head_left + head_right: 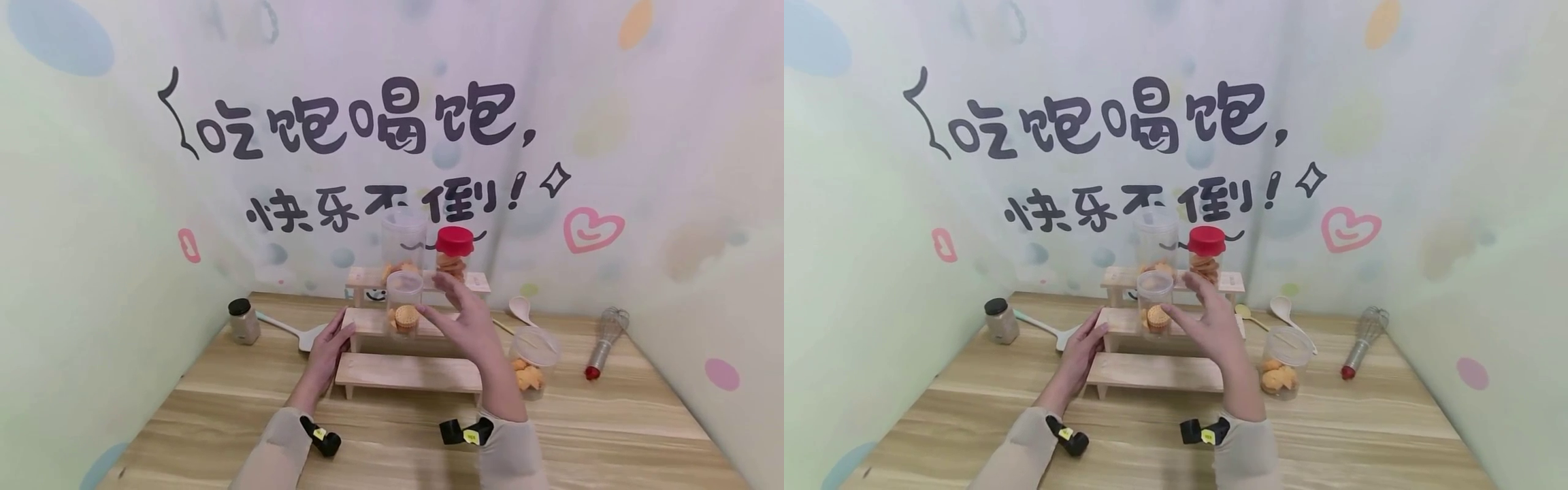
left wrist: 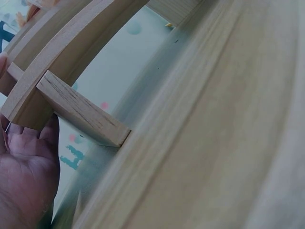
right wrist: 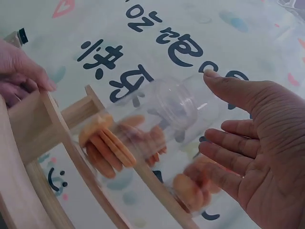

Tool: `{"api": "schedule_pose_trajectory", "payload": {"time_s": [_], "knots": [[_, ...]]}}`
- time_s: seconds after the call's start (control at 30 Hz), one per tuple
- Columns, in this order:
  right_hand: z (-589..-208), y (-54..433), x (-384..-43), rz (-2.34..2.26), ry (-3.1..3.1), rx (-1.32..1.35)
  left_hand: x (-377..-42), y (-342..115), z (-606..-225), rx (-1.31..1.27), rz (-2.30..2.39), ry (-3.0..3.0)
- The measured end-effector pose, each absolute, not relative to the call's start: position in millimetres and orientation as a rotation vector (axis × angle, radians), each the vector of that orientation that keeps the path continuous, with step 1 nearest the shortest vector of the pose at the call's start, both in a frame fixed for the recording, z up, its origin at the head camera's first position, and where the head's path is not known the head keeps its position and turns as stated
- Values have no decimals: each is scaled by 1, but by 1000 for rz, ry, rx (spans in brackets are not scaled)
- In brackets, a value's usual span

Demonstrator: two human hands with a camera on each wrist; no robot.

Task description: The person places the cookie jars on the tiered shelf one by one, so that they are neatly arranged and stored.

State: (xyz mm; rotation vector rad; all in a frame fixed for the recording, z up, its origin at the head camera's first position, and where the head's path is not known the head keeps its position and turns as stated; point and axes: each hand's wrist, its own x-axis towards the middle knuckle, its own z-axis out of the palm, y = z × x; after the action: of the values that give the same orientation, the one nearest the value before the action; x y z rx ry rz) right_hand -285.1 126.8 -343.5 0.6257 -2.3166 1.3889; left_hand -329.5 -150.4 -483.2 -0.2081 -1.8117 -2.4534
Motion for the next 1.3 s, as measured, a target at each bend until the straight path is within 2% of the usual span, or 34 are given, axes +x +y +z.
{"api": "schedule_pose_trajectory", "payload": {"time_s": [0.6,1.3], "knots": [[-342,214,-271,1138,-2395,586,-327,-160,-481,-193,-2443,-1833],[-382,311,-261,846,-2505,485,-326,-150,-479,-217,-2448,-1837]]}}
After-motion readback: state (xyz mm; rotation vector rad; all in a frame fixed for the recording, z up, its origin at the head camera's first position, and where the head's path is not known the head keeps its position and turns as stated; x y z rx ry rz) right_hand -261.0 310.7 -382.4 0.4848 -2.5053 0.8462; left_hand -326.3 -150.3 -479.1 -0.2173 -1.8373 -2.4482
